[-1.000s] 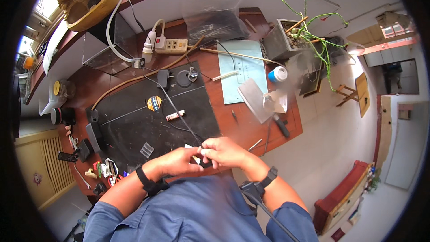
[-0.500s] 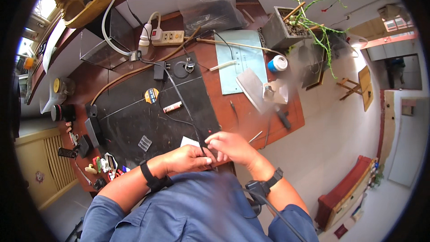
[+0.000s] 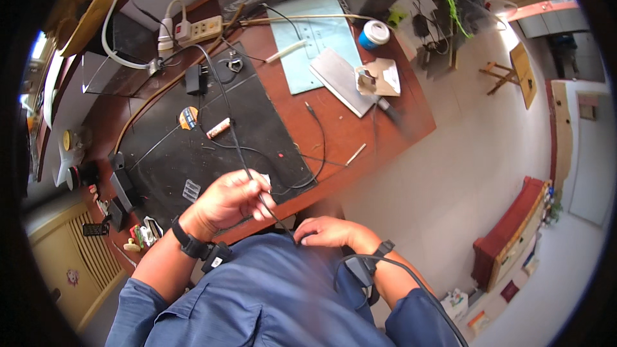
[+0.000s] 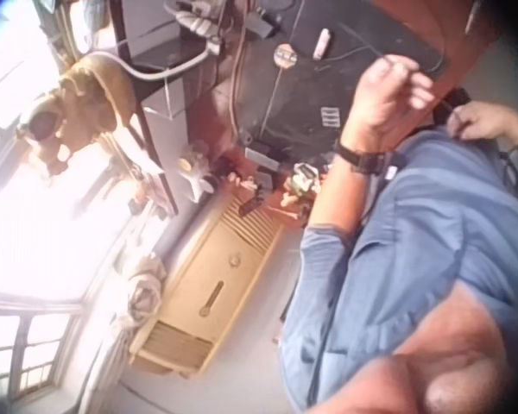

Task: The person assembles a small electronic device by inserting a black cylindrical component into a white tube, then attaching the assembly to a black plastic housing. The person handles the components by hand and secures them together on a cluttered workbench.

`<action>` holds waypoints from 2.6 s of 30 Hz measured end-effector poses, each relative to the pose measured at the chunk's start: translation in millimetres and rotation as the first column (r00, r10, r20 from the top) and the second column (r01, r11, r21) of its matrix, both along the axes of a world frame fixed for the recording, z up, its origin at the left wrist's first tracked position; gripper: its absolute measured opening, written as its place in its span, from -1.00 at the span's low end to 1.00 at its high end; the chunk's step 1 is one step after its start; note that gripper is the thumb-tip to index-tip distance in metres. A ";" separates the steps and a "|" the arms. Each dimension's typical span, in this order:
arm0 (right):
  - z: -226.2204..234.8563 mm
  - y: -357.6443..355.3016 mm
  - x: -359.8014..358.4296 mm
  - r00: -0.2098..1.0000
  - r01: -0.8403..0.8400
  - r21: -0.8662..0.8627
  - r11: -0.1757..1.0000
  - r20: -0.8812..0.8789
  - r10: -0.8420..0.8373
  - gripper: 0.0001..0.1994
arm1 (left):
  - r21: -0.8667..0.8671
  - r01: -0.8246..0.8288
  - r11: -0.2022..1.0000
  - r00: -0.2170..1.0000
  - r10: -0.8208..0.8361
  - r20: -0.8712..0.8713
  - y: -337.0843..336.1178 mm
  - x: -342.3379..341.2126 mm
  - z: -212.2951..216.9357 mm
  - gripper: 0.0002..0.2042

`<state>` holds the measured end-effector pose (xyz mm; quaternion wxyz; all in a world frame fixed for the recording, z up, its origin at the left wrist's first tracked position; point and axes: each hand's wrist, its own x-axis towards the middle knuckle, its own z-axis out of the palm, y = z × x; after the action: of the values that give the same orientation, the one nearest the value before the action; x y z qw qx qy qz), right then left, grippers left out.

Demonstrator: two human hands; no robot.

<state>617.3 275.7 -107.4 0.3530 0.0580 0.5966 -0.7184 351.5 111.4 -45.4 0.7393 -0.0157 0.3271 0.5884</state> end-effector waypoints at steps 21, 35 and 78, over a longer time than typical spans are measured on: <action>183.9 85.5 -45.1 0.673 0.640 -0.483 0.598 -0.022 -0.739 -0.75 | 0.210 0.808 0.550 0.472 -0.390 -0.791 72.0 46.1 73.3 -0.69; 176.3 47.3 -28.6 0.841 0.473 -0.289 0.832 -0.133 -0.524 -0.46 | 0.524 -0.362 0.771 0.932 0.287 0.221 80.4 1.2 146.1 -0.72; 129.7 64.3 -315.2 0.870 0.464 0.047 0.885 -0.214 -0.445 -0.87 | -0.009 -0.264 0.965 -0.279 -0.085 -0.956 32.5 -107.1 51.4 -0.70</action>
<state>302.1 340.0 22.4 0.1101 0.1423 0.6322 -0.7537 244.3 143.9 6.0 0.1296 0.3535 0.8450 0.3799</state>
